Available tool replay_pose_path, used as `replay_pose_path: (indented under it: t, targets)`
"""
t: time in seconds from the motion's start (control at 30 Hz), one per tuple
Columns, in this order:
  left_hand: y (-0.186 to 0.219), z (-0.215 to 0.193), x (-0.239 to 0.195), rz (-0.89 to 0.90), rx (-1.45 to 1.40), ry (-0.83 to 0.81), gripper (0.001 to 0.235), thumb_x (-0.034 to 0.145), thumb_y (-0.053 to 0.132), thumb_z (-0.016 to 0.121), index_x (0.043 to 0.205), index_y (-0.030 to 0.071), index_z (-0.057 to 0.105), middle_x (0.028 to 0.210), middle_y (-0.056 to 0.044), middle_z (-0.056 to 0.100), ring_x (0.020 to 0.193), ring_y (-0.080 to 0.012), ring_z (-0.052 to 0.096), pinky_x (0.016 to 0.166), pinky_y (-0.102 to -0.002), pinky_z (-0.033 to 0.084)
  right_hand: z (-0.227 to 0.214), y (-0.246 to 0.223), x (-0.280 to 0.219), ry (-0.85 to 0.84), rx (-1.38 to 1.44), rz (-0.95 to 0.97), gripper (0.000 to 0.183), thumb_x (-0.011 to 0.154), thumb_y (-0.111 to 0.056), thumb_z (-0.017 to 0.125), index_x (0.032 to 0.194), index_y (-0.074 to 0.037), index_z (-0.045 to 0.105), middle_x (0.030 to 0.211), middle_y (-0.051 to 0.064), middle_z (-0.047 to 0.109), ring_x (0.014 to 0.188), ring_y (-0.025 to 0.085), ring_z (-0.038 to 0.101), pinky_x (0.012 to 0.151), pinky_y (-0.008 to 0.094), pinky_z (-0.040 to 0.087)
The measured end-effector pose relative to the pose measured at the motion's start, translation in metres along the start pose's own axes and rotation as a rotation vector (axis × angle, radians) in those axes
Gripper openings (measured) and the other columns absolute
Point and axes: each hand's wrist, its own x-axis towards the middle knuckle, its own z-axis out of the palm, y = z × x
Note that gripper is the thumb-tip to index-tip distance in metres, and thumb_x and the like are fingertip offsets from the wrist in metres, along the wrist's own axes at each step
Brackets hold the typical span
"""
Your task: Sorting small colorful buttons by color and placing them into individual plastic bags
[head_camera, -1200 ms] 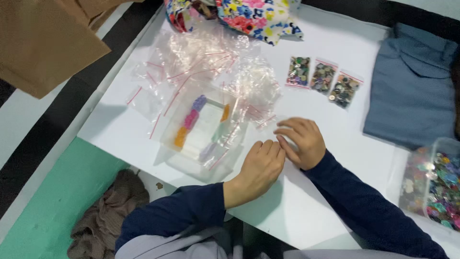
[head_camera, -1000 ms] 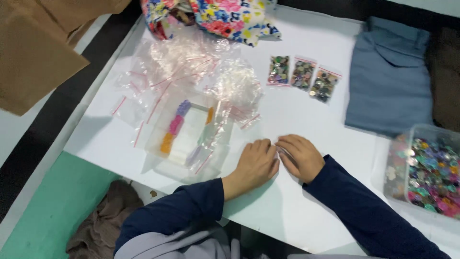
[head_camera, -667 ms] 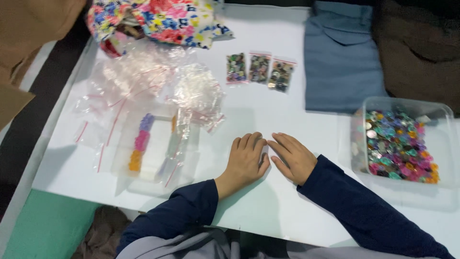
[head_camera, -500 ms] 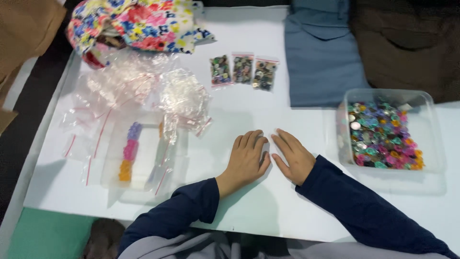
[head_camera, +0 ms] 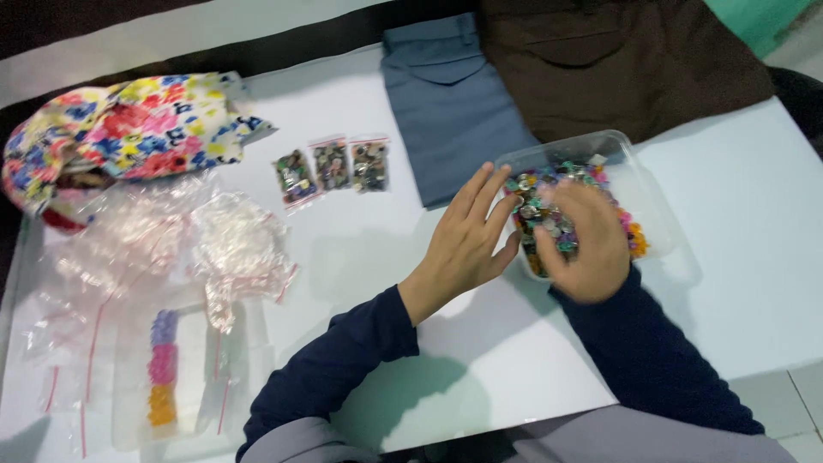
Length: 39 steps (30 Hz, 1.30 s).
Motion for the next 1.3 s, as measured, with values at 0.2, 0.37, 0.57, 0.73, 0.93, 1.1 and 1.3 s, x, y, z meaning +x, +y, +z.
replay_pose_path:
  t: [0.2,0.37,0.57,0.73,0.93,1.1,1.3]
  targets:
    - [0.007,0.049,0.018,-0.043,-0.150,-0.235,0.070,0.072,0.040,0.073,0.130,0.003,0.060,0.142,-0.027,0.053,0.139,-0.0441,0.050,0.113,-0.051,0.045,-0.001,0.067,0.005,-0.588,0.236,0.349,0.106,0.067,-0.032,0.089,0.158,-0.010,0.039,0.156,0.028,0.042,0.139,0.051,0.043,0.111,0.064,0.036]
    - [0.008,0.054,0.041,-0.075,0.102,-0.888,0.107,0.065,0.064,0.066,0.152,0.007,0.039,0.146,-0.019,0.055,0.145,-0.0349,0.041,0.126,-0.051,0.011,0.012,0.075,-0.001,-0.984,0.107,0.389,0.126,0.070,-0.052,0.086,0.166,-0.015,0.014,0.167,0.024,0.016,0.150,0.052,0.017,0.121,0.062,0.021]
    - [0.036,0.071,0.049,-0.112,0.316,-0.954,0.104,0.063,0.064,0.073,0.145,0.006,0.045,0.141,-0.017,0.056,0.129,-0.0328,0.054,0.124,-0.056,0.008,0.030,0.084,-0.028,-0.964,-0.030,0.327,0.116,0.070,-0.030,0.078,0.164,-0.006,0.016,0.159,0.027,0.029,0.142,0.050,0.034,0.120,0.055,0.027]
    - [0.041,0.109,0.032,-0.055,0.459,-0.885,0.114,0.057,0.074,0.076,0.137,-0.002,0.046,0.124,-0.023,0.058,0.111,-0.0386,0.060,0.108,-0.051,0.033,0.040,0.093,-0.043,-0.978,-0.210,0.178,0.102,0.071,-0.021,0.073,0.156,0.010,0.025,0.152,0.033,0.037,0.138,0.045,0.042,0.118,0.045,0.030]
    - [0.033,0.142,0.013,-0.140,0.298,-0.650,0.055,0.065,0.036,0.070,0.108,0.004,0.056,0.089,-0.010,0.061,0.073,-0.0277,0.063,0.075,-0.039,0.039,0.046,0.113,-0.065,-0.823,-0.009,0.385,0.085,0.072,-0.001,0.055,0.154,-0.002,0.034,0.134,0.022,0.049,0.122,0.047,0.055,0.103,0.047,0.049]
    - [0.031,0.130,0.018,-0.141,0.100,-0.484,0.046,0.063,0.029,0.076,0.098,0.007,0.057,0.074,-0.010,0.066,0.059,-0.0299,0.068,0.064,-0.039,0.048,0.019,0.094,-0.034,-0.648,0.128,0.483,0.061,0.084,0.000,0.055,0.144,-0.007,0.048,0.122,0.022,0.060,0.118,0.049,0.059,0.098,0.056,0.050]
    - [0.027,0.103,0.030,-0.256,-0.213,-0.423,0.065,0.078,0.007,0.074,0.133,0.001,0.042,0.119,-0.024,0.054,0.086,-0.0427,0.073,0.072,-0.049,0.055,-0.008,0.065,0.003,-0.336,0.243,0.510,0.050,0.092,0.013,0.054,0.139,-0.002,0.056,0.131,0.020,0.060,0.130,0.046,0.053,0.108,0.056,0.043]
